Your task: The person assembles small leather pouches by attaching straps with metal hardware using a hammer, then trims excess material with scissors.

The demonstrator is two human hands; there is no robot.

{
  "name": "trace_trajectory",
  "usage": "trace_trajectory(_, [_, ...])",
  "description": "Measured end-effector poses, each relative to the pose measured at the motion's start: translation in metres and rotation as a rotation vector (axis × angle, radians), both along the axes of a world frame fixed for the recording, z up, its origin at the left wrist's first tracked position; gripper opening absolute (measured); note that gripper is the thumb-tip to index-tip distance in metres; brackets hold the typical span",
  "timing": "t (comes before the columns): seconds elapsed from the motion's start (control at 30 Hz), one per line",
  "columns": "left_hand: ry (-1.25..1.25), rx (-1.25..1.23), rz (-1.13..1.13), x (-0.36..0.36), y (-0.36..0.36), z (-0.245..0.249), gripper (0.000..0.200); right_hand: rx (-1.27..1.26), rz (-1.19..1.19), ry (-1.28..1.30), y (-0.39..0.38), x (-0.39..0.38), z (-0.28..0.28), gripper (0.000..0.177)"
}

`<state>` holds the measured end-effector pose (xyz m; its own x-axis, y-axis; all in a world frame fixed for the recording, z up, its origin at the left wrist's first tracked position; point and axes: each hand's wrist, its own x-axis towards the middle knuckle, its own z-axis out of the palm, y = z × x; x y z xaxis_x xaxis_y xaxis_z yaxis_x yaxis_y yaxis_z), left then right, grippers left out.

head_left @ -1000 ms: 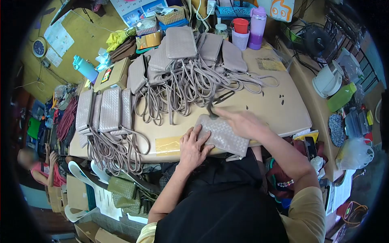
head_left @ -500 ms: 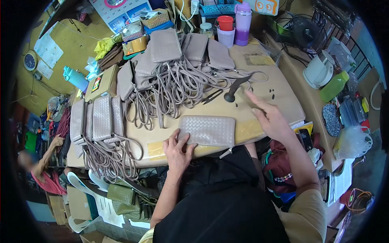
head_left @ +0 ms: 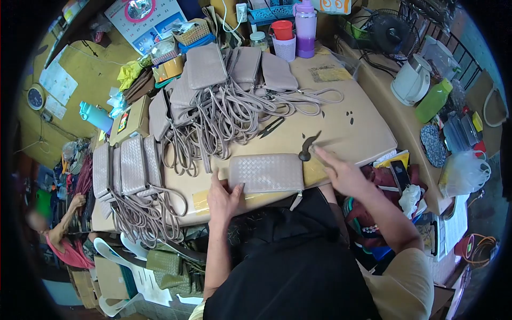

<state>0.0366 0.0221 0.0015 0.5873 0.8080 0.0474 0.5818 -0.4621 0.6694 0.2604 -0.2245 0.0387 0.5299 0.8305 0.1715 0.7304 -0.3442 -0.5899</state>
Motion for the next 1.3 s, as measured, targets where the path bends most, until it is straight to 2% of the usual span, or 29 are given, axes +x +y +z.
trace_trajectory(0.03, [0.086,-0.074,-0.124,0.002,0.006,0.013,0.034,-0.084,0.002,0.089,-0.002,0.010,0.014,0.058])
trace_trajectory(0.07, [0.087,-0.075,-0.117,-0.003,0.007,0.009,0.034,-0.170,0.008,0.183,-0.002,0.016,0.026,0.057])
trace_trajectory(0.1, [-0.341,-0.261,-0.071,-0.006,0.006,0.009,0.030,-0.147,-0.046,0.290,0.000,0.017,0.033,0.060])
trace_trajectory(0.13, [-0.780,-0.441,-0.027,-0.004,0.008,0.011,0.027,-0.141,-0.045,0.286,0.001,0.018,0.031,0.060])
trace_trajectory(0.17, [-0.962,-0.273,0.064,-0.011,0.009,0.017,0.021,0.058,-0.041,0.252,0.000,0.018,0.027,0.062])
trace_trajectory(0.2, [-1.130,-0.103,0.161,-0.020,-0.001,0.046,0.017,0.251,-0.037,0.225,-0.002,0.015,0.023,0.063])
trace_trajectory(0.27, [-1.302,0.315,0.167,-0.028,-0.015,0.099,0.018,0.292,-0.042,0.237,-0.002,0.008,0.026,0.064])
trace_trajectory(0.33, [-1.248,0.630,-0.051,-0.036,-0.014,0.102,0.023,0.345,-0.043,0.246,0.003,0.002,0.024,0.065])
trace_trajectory(0.37, [-1.017,0.776,-0.309,-0.034,-0.014,0.106,0.022,0.343,-0.042,0.235,0.006,-0.001,0.019,0.065])
trace_trajectory(0.4, [-0.899,0.761,-0.430,-0.024,-0.020,0.096,0.021,0.343,-0.042,0.222,0.009,-0.004,0.016,0.066])
trace_trajectory(0.43, [-0.816,0.657,-0.527,-0.017,-0.020,0.068,0.022,0.234,-0.094,0.304,0.012,-0.011,0.019,0.067])
trace_trajectory(0.47, [-0.669,0.671,-0.558,-0.005,-0.026,0.047,0.026,0.234,-0.093,0.306,0.013,-0.012,0.017,0.067])
trace_trajectory(0.53, [-0.255,0.541,-0.689,0.011,-0.028,-0.006,0.048,0.060,0.031,0.197,0.018,-0.010,0.011,0.067])
trace_trajectory(0.57, [-0.075,0.533,-0.657,0.016,-0.041,-0.003,0.055,-0.067,0.040,0.250,0.020,-0.012,0.021,0.066])
trace_trajectory(0.6, [-0.096,0.511,-0.640,0.016,-0.044,-0.005,0.059,-0.066,0.041,0.256,0.023,-0.018,0.027,0.066])
trace_trajectory(0.67, [-0.116,0.462,-0.610,0.014,-0.045,-0.005,0.063,0.167,0.091,0.123,0.028,-0.028,0.034,0.064])
trace_trajectory(0.8, [-0.066,0.496,-0.604,0.011,-0.045,-0.009,0.062,0.093,0.111,0.020,0.029,-0.034,0.013,0.064])
trace_trajectory(0.87, [-0.042,0.455,-0.601,0.013,-0.045,-0.007,0.061,-0.353,0.202,0.048,0.026,-0.024,0.034,0.064])
trace_trajectory(0.93, [-0.072,0.365,-0.649,0.010,-0.037,-0.010,0.062,-0.267,0.241,-0.027,0.022,-0.023,0.035,0.063])
trace_trajectory(1.0, [-0.102,0.271,-0.703,0.004,-0.032,-0.006,0.063,0.087,0.125,-0.008,0.024,-0.034,0.025,0.062])
trace_trajectory(1.03, [0.061,0.449,-0.594,-0.003,-0.033,0.003,0.065,0.084,0.123,-0.010,0.022,-0.032,0.024,0.062])
trace_trajectory(1.07, [0.223,0.626,-0.474,-0.008,-0.034,0.008,0.067,-0.102,0.164,0.016,0.020,-0.027,0.023,0.061])
trace_trajectory(1.1, [0.238,0.587,-0.516,-0.008,-0.032,0.004,0.069,-0.284,0.203,0.044,0.020,-0.023,0.024,0.061])
trace_trajectory(1.13, [0.235,0.592,-0.510,-0.010,-0.037,0.001,0.069,-0.281,0.206,0.037,0.024,-0.020,0.027,0.061])
trace_trajectory(1.2, [0.183,0.525,-0.695,-0.005,-0.058,0.000,0.070,-0.118,0.219,-0.002,0.035,-0.016,0.034,0.061])
trace_trajectory(1.23, [0.136,0.530,-0.717,-0.001,-0.067,-0.003,0.072,-0.050,0.225,0.070,0.046,-0.019,0.043,0.060])
trace_trajectory(1.3, [0.200,0.581,-0.681,0.007,-0.078,-0.005,0.070,-0.015,0.242,0.067,0.068,-0.024,0.053,0.060])
